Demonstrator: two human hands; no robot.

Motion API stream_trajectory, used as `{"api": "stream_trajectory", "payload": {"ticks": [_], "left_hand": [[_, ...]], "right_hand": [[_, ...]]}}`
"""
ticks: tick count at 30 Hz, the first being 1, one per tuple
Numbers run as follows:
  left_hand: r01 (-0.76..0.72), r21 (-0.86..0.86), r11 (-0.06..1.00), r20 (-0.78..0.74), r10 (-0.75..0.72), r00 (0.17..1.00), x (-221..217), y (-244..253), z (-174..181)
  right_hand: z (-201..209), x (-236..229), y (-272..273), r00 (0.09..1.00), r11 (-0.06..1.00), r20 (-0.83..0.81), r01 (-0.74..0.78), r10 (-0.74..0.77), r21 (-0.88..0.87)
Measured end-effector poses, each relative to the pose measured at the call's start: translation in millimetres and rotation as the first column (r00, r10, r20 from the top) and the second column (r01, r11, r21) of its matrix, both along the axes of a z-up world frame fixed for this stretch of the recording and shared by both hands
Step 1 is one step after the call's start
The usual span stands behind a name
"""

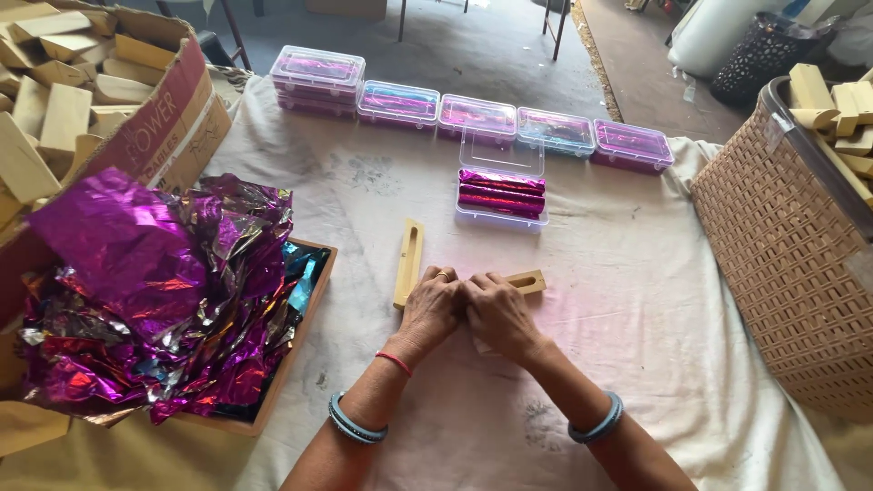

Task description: The person wipes a small wooden block with a cloth, then wraps it in a sheet of shiny purple foil. They roll the foil around the block using a cylindrical wooden tool to create a tight package. The wrapped item is placed into a clear plastic container, and the process is repeated with another wooden block.

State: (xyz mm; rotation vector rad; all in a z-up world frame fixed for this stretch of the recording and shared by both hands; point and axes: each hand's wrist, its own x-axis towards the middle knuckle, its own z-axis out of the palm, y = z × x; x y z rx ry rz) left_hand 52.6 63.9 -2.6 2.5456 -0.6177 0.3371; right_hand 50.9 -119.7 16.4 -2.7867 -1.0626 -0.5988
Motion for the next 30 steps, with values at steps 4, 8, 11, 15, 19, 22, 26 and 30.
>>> {"api": "stream_trajectory", "payload": {"ticks": [4, 8, 11, 15, 19, 22, 26, 30], "left_hand": [[0.009, -0.096, 0.995, -0.096, -0.018, 0.995, -6.1, 3.0, 24.2], [0.018, -0.038, 0.999, -0.107, -0.022, 0.994, -6.9, 1.0, 28.9], [0.03, -0.047, 0.998, -0.078, -0.033, 0.996, -5.6, -0.4, 23.7], [-0.001, -0.038, 0.999, 0.003, 0.001, 1.0, 4.6, -3.2, -10.9], [0.021, -0.077, 0.997, -0.096, -0.028, 0.995, -6.0, 4.5, 20.0], [0.023, -0.081, 0.996, -0.134, -0.034, 0.99, -7.6, 3.7, 29.4], [0.036, -0.062, 0.997, -0.116, -0.043, 0.992, -10.1, 2.6, 32.8], [0.047, -0.044, 0.998, -0.024, -0.048, 0.999, -9.3, 0.9, 27.0]], "right_hand": [[18.6, -2.8, -14.1, 0.999, 0.983, 0.006, -0.037, 0.036, 0.182], [26.7, 5.1, -59.6, 0.942, 0.96, -0.202, 0.279, -0.268, 0.027], [12.9, 6.3, -58.3, 0.924, 0.932, -0.131, 0.361, -0.36, -0.02], [9.0, -10.4, 2.4, 0.987, 0.985, 0.005, 0.16, -0.161, 0.071], [29.5, -17.2, 2.7, 0.994, 0.979, 0.103, -0.041, 0.021, 0.198], [32.4, -7.9, -36.5, 0.965, 0.973, -0.261, 0.086, -0.027, 0.216], [33.1, -5.0, -60.7, 0.906, 0.925, -0.216, 0.378, -0.363, 0.028], [17.0, -10.0, -21.8, 0.939, 0.946, -0.148, 0.321, -0.312, 0.043]]}}
